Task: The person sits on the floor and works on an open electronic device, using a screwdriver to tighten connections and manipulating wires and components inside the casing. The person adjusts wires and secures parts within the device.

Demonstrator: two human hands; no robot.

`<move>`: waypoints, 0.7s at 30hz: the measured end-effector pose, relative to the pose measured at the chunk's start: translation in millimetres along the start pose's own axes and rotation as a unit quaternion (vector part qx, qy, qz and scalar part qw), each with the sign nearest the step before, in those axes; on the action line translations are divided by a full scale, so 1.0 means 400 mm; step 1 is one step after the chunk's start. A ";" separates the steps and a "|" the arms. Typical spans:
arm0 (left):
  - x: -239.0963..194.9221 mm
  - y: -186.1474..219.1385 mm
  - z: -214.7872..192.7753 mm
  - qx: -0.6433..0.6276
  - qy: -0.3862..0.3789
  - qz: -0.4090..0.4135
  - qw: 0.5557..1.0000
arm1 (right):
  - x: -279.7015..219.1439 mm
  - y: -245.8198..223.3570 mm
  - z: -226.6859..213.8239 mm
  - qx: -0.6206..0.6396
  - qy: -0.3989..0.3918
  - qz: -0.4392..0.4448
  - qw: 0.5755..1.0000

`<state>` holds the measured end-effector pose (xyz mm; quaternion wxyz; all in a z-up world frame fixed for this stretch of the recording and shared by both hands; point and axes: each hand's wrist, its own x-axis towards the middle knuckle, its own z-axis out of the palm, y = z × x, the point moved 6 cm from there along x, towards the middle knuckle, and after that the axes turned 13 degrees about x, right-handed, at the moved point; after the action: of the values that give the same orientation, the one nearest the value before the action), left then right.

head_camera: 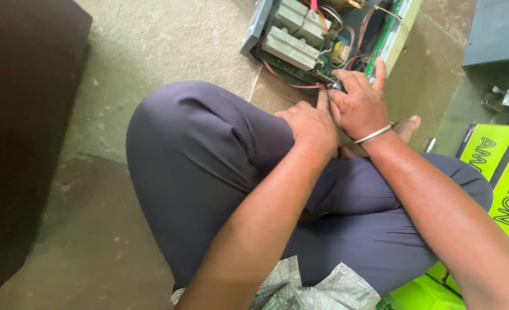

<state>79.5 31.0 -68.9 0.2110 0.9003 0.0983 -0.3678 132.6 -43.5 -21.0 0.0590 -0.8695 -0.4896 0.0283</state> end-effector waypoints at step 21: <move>0.103 0.089 0.055 0.392 0.098 -0.053 0.913 | -0.050 0.281 -0.280 0.353 0.346 0.173 0.852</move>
<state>107.1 -9.8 -101.1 -0.1898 0.9357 0.0142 -0.2971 229.6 -126.5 75.4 0.5217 -0.8143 -0.2367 -0.0937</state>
